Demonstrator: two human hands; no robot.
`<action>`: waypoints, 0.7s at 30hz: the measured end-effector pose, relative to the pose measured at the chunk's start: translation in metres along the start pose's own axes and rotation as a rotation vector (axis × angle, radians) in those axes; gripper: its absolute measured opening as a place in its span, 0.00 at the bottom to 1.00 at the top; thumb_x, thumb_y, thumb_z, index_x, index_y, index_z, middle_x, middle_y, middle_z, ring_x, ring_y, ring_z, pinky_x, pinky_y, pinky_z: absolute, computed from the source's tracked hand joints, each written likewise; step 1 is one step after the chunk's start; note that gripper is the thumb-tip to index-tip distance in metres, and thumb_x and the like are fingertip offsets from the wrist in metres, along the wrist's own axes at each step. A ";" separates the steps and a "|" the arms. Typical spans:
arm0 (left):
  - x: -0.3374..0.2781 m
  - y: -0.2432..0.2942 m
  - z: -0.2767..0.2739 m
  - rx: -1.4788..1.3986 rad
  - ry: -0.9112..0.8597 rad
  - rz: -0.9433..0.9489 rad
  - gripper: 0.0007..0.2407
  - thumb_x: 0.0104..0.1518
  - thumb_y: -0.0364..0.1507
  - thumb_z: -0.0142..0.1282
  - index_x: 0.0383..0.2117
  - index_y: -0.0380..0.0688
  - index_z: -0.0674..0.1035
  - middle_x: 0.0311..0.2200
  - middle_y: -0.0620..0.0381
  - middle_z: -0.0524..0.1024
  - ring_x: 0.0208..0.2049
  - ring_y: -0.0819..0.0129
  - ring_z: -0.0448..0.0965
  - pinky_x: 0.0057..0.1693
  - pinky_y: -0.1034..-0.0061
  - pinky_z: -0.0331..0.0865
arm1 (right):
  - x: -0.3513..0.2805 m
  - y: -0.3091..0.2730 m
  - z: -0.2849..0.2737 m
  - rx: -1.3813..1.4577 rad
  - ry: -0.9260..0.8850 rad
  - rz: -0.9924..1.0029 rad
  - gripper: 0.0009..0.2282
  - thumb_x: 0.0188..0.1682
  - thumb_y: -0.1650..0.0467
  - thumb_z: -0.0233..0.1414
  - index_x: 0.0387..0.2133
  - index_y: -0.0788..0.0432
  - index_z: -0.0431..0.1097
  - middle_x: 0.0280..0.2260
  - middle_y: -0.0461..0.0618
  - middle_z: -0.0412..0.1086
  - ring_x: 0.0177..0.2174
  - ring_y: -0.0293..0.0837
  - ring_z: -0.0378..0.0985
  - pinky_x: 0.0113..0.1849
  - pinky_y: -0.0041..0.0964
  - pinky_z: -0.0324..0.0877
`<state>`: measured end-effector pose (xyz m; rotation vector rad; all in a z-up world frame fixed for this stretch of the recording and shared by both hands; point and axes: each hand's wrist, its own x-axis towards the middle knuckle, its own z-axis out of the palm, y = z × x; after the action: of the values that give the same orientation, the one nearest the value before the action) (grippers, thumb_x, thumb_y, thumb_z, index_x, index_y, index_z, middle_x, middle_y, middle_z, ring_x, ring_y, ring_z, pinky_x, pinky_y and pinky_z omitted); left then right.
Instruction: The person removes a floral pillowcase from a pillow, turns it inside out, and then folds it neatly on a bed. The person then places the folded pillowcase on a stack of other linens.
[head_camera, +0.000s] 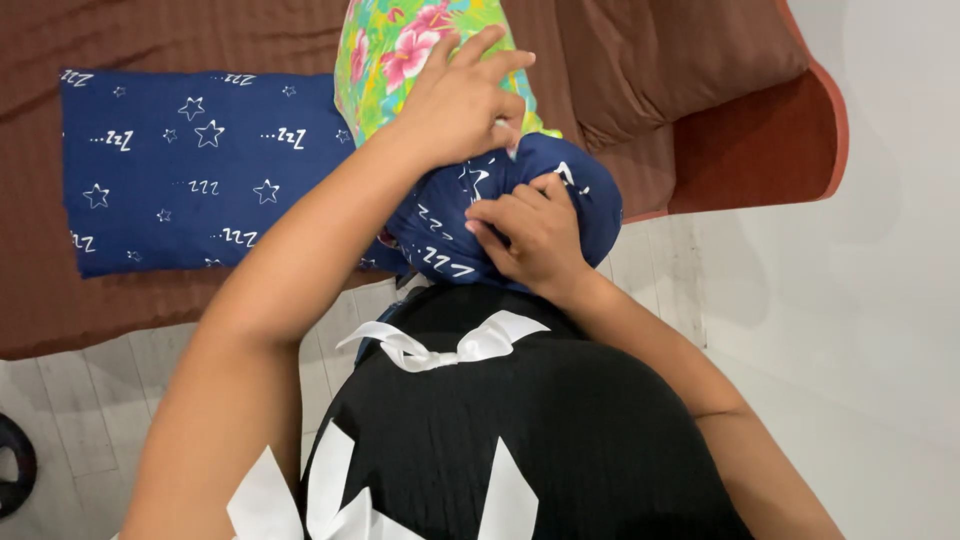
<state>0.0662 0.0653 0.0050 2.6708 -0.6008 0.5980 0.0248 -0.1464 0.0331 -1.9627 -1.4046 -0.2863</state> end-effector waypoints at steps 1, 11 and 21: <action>0.006 -0.006 0.005 -0.001 0.000 -0.001 0.11 0.46 0.43 0.68 0.31 0.57 0.85 0.56 0.55 0.76 0.61 0.47 0.66 0.58 0.44 0.59 | 0.001 -0.001 -0.002 0.001 -0.001 0.000 0.08 0.48 0.70 0.64 0.37 0.52 0.74 0.25 0.41 0.68 0.28 0.42 0.70 0.40 0.40 0.60; 0.000 -0.173 0.130 -0.071 0.361 -0.659 0.09 0.59 0.32 0.57 0.28 0.40 0.84 0.23 0.44 0.79 0.23 0.49 0.80 0.31 0.56 0.72 | -0.025 0.014 0.013 -0.232 0.096 0.088 0.15 0.50 0.68 0.64 0.47 0.58 0.71 0.33 0.44 0.71 0.33 0.46 0.72 0.46 0.44 0.61; -0.052 -0.026 0.049 -1.795 0.417 -1.031 0.12 0.70 0.31 0.46 0.48 0.35 0.79 0.45 0.49 0.83 0.43 0.66 0.85 0.53 0.71 0.80 | 0.003 0.046 -0.055 0.009 -0.446 0.736 0.23 0.43 0.52 0.59 0.47 0.50 0.75 0.35 0.52 0.74 0.36 0.51 0.79 0.39 0.47 0.72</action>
<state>0.0514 0.0843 -0.0668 0.8093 0.3484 0.0762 0.0789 -0.1874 0.0558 -2.4710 -0.8148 0.5188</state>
